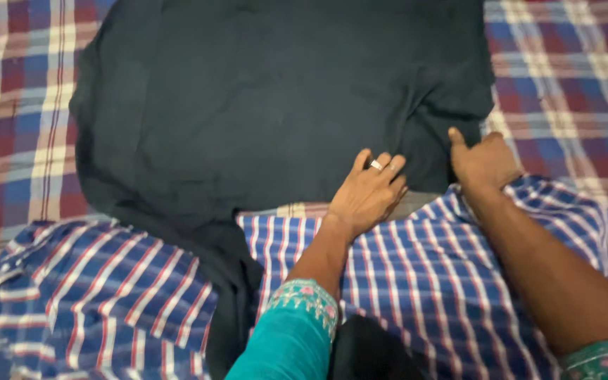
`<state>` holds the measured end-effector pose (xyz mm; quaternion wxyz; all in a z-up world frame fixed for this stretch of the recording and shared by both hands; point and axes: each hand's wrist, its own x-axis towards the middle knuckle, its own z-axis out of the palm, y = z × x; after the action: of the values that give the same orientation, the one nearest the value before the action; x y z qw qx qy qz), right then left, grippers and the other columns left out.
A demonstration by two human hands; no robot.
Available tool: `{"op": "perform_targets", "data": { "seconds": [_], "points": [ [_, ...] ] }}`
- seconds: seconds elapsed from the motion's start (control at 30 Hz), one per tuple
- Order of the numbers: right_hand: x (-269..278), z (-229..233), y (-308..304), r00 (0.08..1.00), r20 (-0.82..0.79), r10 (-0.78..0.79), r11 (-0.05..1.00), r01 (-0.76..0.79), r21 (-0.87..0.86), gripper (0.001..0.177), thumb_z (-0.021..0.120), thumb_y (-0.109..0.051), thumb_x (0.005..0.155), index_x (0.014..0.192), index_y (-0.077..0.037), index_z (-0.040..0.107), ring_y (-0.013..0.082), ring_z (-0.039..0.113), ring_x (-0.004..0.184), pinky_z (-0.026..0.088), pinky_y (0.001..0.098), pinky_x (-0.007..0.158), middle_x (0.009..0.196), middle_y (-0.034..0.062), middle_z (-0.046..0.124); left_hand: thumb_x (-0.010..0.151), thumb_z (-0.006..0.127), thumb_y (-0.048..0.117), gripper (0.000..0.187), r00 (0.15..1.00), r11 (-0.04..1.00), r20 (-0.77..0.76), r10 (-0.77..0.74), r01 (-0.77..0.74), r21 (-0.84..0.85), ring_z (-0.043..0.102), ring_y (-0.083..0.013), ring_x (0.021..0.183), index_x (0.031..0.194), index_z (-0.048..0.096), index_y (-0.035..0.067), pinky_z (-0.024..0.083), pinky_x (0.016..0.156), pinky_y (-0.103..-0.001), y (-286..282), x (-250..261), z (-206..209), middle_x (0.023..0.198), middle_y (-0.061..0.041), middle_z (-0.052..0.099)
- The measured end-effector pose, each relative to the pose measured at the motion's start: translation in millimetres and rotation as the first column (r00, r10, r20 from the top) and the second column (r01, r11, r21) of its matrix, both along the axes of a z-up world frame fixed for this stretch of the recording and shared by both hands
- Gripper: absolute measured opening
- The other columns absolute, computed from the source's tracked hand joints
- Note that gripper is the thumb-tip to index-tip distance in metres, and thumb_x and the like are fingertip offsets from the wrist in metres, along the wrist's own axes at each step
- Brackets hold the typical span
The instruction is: The person unfolds and then smooths a dark long-sleeved shirt on a bed, spreading out the sleeves and body before beginning to fold one side.
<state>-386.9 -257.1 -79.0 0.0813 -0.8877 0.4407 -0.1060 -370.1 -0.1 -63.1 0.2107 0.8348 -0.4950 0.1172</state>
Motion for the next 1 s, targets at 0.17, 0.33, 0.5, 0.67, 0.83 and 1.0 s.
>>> {"op": "perform_targets", "data": {
  "seconds": [0.17,0.33,0.5,0.67,0.83,1.0],
  "points": [
    [0.4,10.6,-5.9,0.996,0.041,0.076,0.994,-0.079,0.079,0.072,0.084,-0.060,0.086,0.114,0.004,0.069,0.0469,0.067,0.107,0.051,0.0541,0.088,0.111,0.0287,0.070,0.094,0.059,0.033,0.035,0.998,0.994,0.062,-0.011,0.018,-0.110,0.055,-0.0259,0.116,0.119,0.069,0.011,0.034,0.109,-0.056,-3.1,-0.1,-6.0,0.123,-0.009,0.062],
    [0.5,35.4,-10.9,0.999,0.011,-0.042,0.986,0.040,0.161,0.068,0.089,-0.055,0.078,0.108,0.003,0.068,0.0469,0.066,0.105,0.051,0.0546,0.088,0.110,0.0288,0.069,0.095,0.059,0.026,0.022,0.994,0.999,0.106,-0.010,0.015,-0.044,0.056,-0.0242,0.120,0.109,0.069,0.013,0.037,0.111,-0.053,-7.4,-6.8,-4.6,0.125,-0.007,0.064],
    [-28.6,35.0,-24.7,0.960,0.139,-0.243,0.938,0.196,0.287,0.053,0.082,-0.035,0.080,0.116,0.002,0.068,0.0383,0.074,0.110,0.058,0.0486,0.096,0.118,0.0250,0.072,0.103,0.060,0.026,0.019,0.971,0.990,-0.213,-0.112,0.091,-0.105,0.057,-0.0275,0.117,0.110,0.068,0.010,0.046,0.100,-0.043,-8.1,-14.0,0.1,0.120,-0.009,0.063],
    [-9.9,30.6,-21.8,0.973,-0.033,-0.228,0.964,0.230,0.132,0.092,0.077,-0.068,0.089,0.137,0.005,0.049,0.0493,0.063,0.115,0.049,0.0556,0.097,0.122,0.0323,0.065,0.087,0.067,0.027,0.034,0.985,0.961,-0.099,-0.138,0.109,-0.255,0.057,-0.0313,0.107,0.115,0.069,0.009,0.045,0.089,-0.045,1.6,-25.9,12.4,0.116,-0.013,0.059],
    [-25.1,23.9,-40.5,0.988,-0.153,-0.025,0.986,0.049,0.157,0.098,0.092,-0.061,0.074,0.134,0.004,0.051,0.0483,0.059,0.119,0.047,0.0527,0.097,0.126,0.0323,0.062,0.085,0.069,0.025,0.034,0.997,0.992,-0.074,-0.010,0.001,-0.127,0.058,-0.0312,0.110,0.114,0.067,0.007,0.048,0.090,-0.042,-3.4,-29.1,9.5,0.124,-0.015,0.058],
    [-39.9,20.2,-55.9,0.996,-0.085,0.002,1.000,0.000,0.026,0.082,0.094,-0.045,0.073,0.131,0.001,0.059,0.0466,0.063,0.119,0.050,0.0542,0.098,0.125,0.0251,0.067,0.074,0.072,0.020,0.036,0.998,0.997,-0.061,-0.019,0.023,0.070,0.061,-0.0257,0.112,0.108,0.070,0.008,0.050,0.095,-0.038,-7.1,-28.4,24.0,0.114,-0.008,0.065]
  ]
}}
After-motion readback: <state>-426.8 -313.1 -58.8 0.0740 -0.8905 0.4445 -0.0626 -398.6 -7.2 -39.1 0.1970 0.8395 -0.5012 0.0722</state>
